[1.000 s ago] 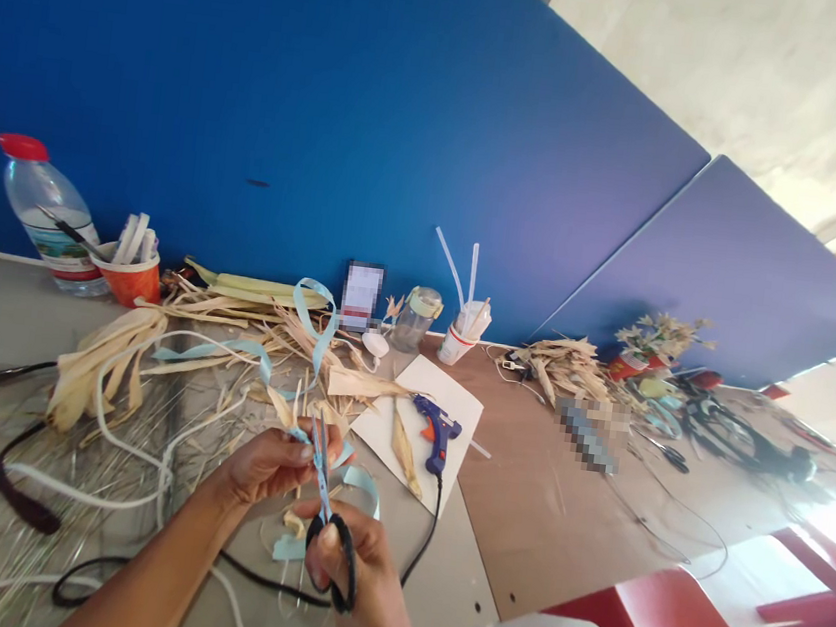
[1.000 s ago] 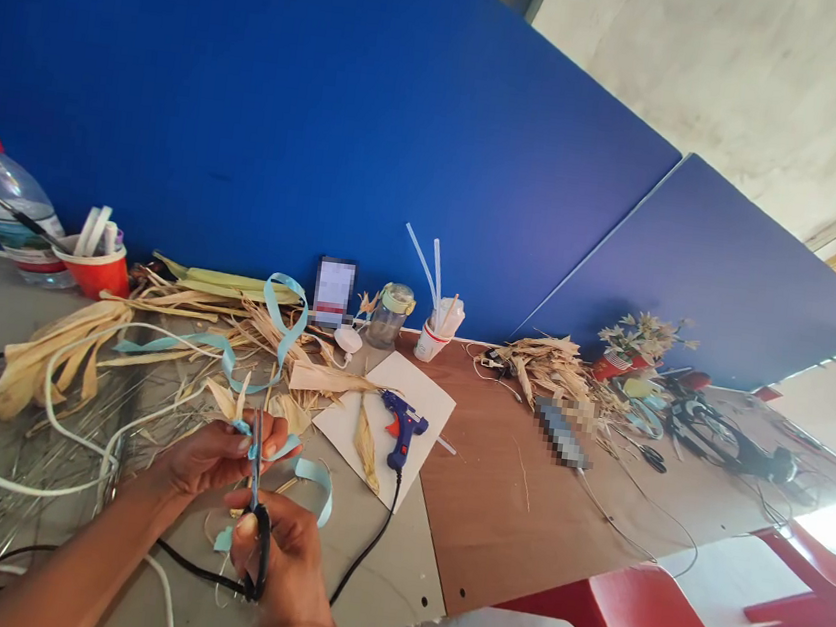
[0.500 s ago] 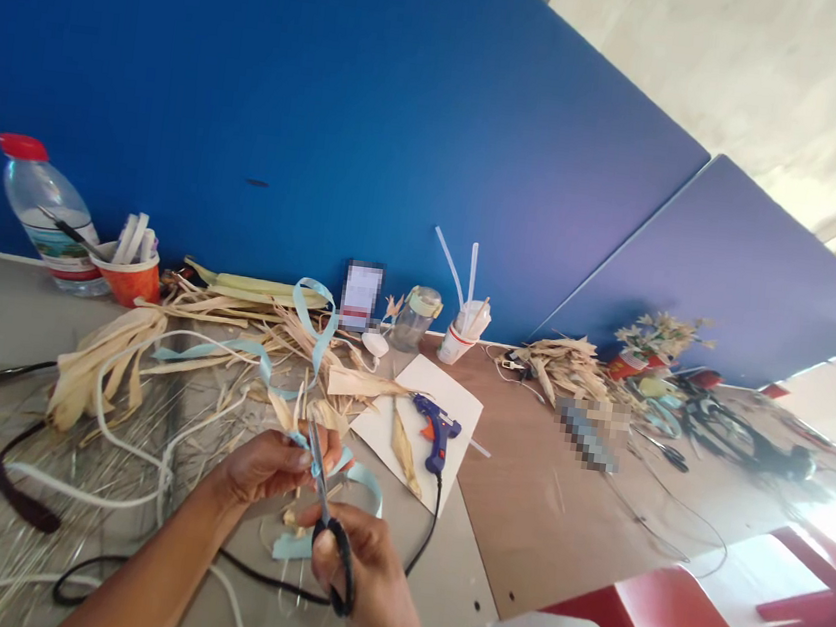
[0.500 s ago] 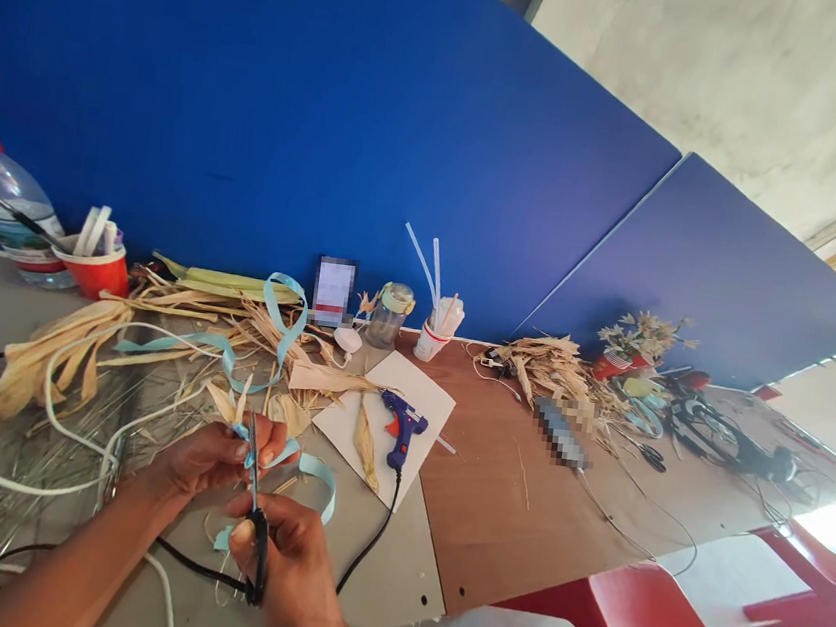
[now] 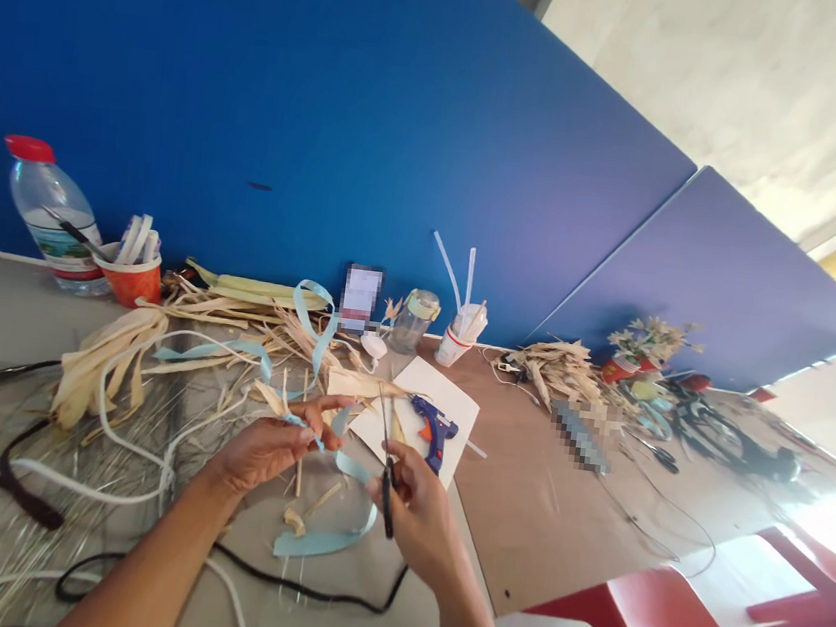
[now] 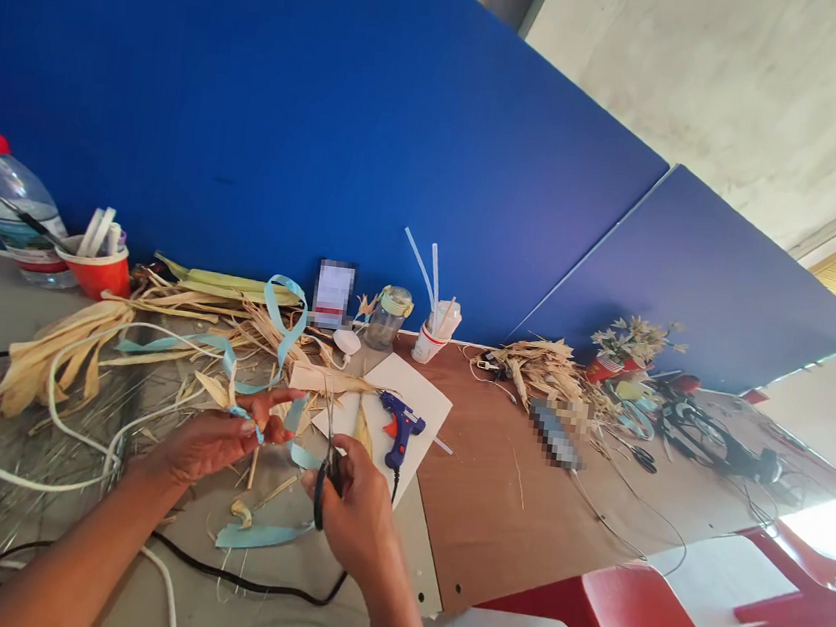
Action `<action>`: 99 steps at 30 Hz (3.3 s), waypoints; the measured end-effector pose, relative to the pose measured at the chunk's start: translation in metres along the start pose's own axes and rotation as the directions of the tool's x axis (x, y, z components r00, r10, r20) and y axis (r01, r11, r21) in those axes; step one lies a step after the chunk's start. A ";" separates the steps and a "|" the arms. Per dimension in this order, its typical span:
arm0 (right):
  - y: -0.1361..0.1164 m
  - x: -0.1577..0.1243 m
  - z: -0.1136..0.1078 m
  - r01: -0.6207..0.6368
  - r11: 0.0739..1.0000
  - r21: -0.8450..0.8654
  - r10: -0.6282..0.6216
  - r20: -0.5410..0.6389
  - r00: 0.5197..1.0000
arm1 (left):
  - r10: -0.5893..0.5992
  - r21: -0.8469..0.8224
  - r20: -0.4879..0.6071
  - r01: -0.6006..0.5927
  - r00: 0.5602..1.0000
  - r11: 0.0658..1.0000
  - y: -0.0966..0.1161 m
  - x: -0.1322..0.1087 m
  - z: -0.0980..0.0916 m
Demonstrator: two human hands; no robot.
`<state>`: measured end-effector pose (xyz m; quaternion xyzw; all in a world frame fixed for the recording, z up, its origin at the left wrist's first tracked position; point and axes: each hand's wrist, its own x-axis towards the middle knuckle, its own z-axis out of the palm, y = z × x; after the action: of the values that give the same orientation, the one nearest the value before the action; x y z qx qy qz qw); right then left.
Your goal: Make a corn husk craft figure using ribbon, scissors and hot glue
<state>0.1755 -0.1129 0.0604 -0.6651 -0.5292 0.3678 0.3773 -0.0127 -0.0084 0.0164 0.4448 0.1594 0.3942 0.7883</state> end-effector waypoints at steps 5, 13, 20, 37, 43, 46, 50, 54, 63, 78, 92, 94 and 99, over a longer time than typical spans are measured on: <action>0.011 0.035 -0.003 0.013 0.847 -0.531 -0.061 -0.074 0.995 | 0.077 -0.020 -0.152 -0.081 0.985 0.997 -0.001 0.006 -0.003; 0.008 0.051 0.027 0.039 0.634 -0.772 -0.045 0.013 0.999 | 0.190 -0.015 -0.390 -0.212 0.901 0.977 -0.007 0.014 -0.010; 0.004 0.044 0.040 0.107 0.610 -0.785 -0.051 0.096 0.994 | 0.195 0.017 -0.416 -0.207 0.888 0.978 -0.010 0.018 -0.009; -0.014 0.055 0.046 0.189 0.981 0.048 -0.188 -0.012 0.982 | 0.123 0.163 -0.381 -0.064 0.917 0.985 -0.007 0.016 0.004; -0.001 0.066 0.064 0.178 0.960 0.217 -0.161 -0.092 0.983 | 0.126 0.208 -0.327 -0.058 0.936 0.976 -0.014 0.016 -0.002; 0.004 0.068 0.067 0.179 0.941 0.287 -0.158 -0.097 0.983 | 0.126 0.201 -0.350 -0.057 0.928 0.978 -0.014 0.016 0.001; 0.006 0.069 0.068 0.180 0.897 0.404 -0.150 -0.104 0.983 | 0.084 0.166 -0.348 -0.027 0.934 0.986 -0.015 0.016 0.003; 0.008 0.071 0.069 0.169 0.865 0.473 -0.114 -0.142 0.983 | 0.052 0.111 -0.332 -0.016 0.942 0.994 -0.021 0.018 -0.001; 0.016 0.073 0.079 0.276 0.896 0.349 -0.194 -0.251 0.948 | 0.064 0.084 -0.437 -0.030 0.897 0.996 -0.021 0.021 0.005; 0.017 0.070 0.076 0.492 0.867 0.076 -0.450 -0.304 0.840 | 0.133 0.304 -0.423 0.002 0.897 0.953 -0.028 0.024 -0.004; 0.017 0.042 -0.028 0.170 0.956 0.239 -0.078 -0.352 0.933 | 0.045 -0.021 -0.533 -0.066 0.845 0.998 -0.017 0.023 0.001; 0.033 0.033 -0.046 0.116 0.986 0.121 -0.071 -0.328 0.942 | 0.039 -0.033 -0.548 -0.068 0.835 0.997 -0.019 0.024 -0.001; 0.076 0.033 -0.066 -0.121 0.946 -0.300 -0.017 -0.419 0.908 | 0.059 0.033 -0.589 -0.050 0.806 0.998 -0.022 0.025 -0.004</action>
<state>0.2725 -0.0995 0.0189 -0.7942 -0.4710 0.1372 0.3586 0.0111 0.0065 -0.0020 0.3111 0.3862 0.5339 0.6849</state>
